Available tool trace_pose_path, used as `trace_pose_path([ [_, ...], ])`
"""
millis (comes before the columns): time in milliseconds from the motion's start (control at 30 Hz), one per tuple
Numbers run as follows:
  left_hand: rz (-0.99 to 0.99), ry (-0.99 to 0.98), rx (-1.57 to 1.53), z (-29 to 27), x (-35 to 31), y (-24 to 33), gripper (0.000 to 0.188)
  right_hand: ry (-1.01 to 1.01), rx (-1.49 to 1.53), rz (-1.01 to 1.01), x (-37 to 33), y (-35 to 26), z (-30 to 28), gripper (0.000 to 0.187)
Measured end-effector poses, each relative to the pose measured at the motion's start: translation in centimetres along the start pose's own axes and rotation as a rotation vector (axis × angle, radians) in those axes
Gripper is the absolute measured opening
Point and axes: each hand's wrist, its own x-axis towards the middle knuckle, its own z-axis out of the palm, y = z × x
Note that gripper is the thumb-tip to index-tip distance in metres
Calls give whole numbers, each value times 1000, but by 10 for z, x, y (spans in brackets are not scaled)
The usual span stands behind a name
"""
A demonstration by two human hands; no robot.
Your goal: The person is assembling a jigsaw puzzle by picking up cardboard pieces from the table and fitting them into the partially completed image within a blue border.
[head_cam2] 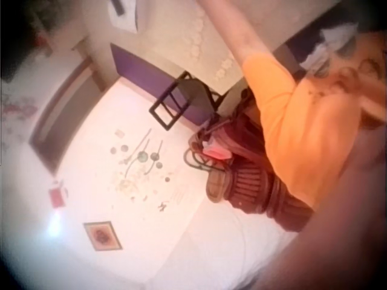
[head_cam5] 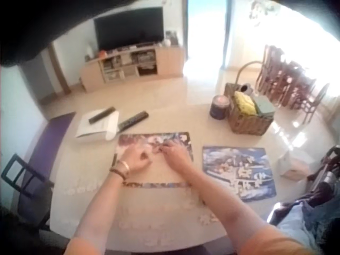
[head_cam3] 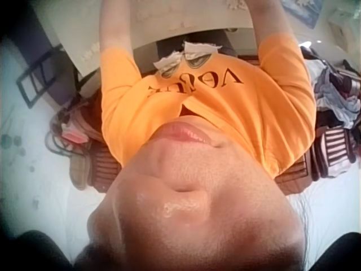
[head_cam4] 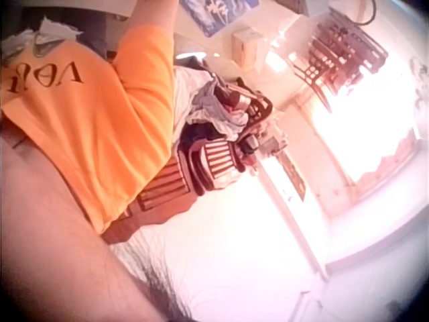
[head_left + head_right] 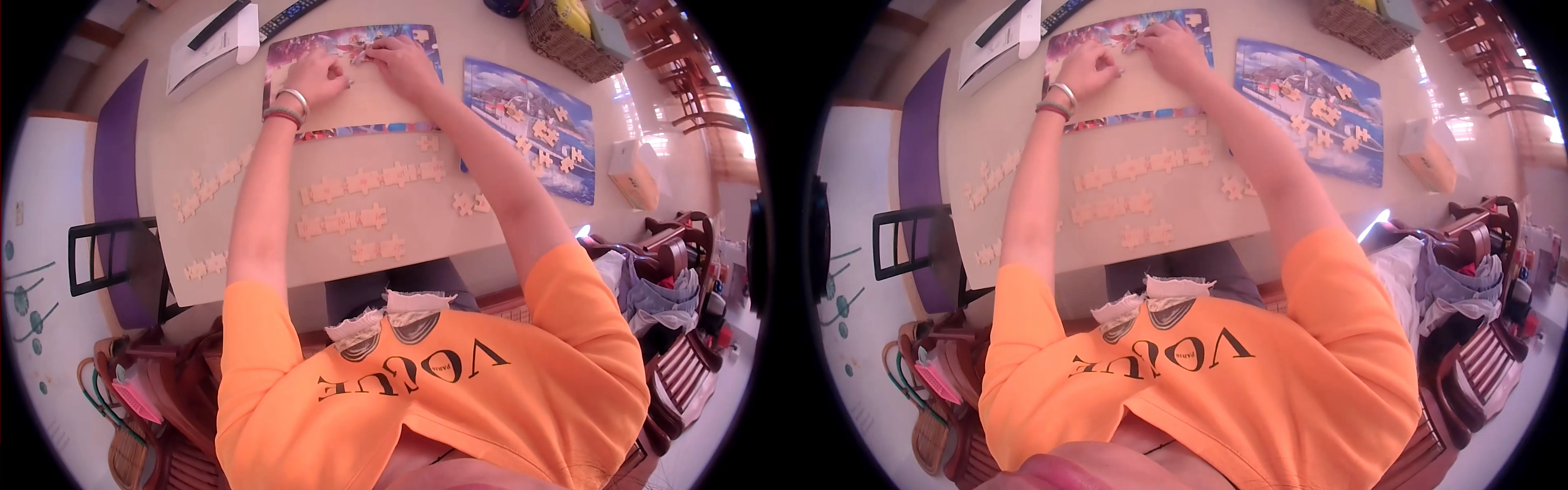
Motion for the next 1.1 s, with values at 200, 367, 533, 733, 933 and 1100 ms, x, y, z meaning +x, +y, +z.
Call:
trace_pose_path([
  [200,69,278,-92,21,19,7,28,54,-16,-9,2,3,3,17],
  [367,173,264,2,24,21,7,27,94,78,9,0,6,6,15],
  [533,334,346,124,28,18,4,28,97,77,1,1,4,5,14],
  [733,307,260,198,29,17,9,34,109,65,1,1,5,6,16],
  [933,255,325,0,29,16,9,24,91,53,-4,1,5,5,15],
  [1100,293,397,-20,33,18,6,16,68,58,-3,1,7,7,14],
])
